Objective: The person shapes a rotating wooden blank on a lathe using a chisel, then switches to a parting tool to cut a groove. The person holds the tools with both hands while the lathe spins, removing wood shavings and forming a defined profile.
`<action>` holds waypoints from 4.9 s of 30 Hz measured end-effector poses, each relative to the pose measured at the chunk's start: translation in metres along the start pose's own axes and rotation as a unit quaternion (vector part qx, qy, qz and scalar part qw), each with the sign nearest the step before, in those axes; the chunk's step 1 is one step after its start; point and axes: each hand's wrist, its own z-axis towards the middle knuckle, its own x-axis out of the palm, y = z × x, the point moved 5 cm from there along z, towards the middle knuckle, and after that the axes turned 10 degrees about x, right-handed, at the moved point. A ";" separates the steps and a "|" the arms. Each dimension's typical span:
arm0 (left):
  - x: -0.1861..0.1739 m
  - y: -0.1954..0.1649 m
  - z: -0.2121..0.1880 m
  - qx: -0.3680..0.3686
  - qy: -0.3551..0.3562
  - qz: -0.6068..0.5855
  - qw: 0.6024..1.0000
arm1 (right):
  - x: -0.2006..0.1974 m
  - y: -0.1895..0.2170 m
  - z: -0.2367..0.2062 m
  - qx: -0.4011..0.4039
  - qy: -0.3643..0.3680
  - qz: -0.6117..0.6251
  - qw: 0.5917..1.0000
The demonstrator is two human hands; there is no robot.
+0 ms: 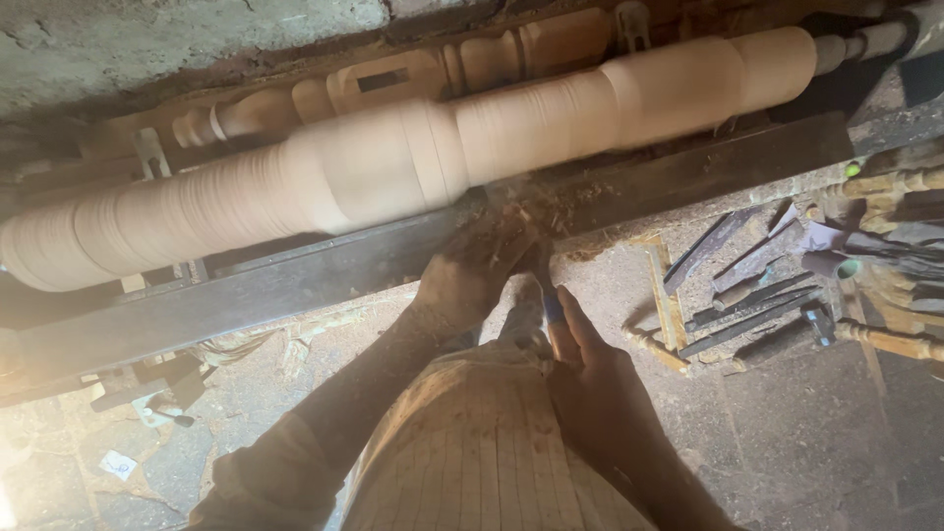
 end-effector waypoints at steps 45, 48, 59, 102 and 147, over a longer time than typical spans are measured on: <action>-0.004 0.001 0.013 0.008 -0.019 -0.056 0.998 | -0.006 0.017 -0.009 0.043 0.010 -0.048 0.998; -0.007 0.004 0.007 -0.001 -0.050 -0.063 0.997 | -0.008 0.031 -0.016 -0.020 -0.019 -0.006 1.000; -0.005 0.009 -0.005 0.023 -0.038 -0.029 0.999 | 0.001 0.025 -0.013 -0.086 -0.001 0.025 0.996; 0.004 -0.011 0.032 0.049 0.027 0.013 0.998 | -0.019 -0.014 0.019 -0.046 -0.043 0.020 0.998; 0.049 -0.038 0.084 0.025 0.012 -0.049 0.998 | -0.088 -0.047 0.049 -0.086 -0.047 0.029 0.995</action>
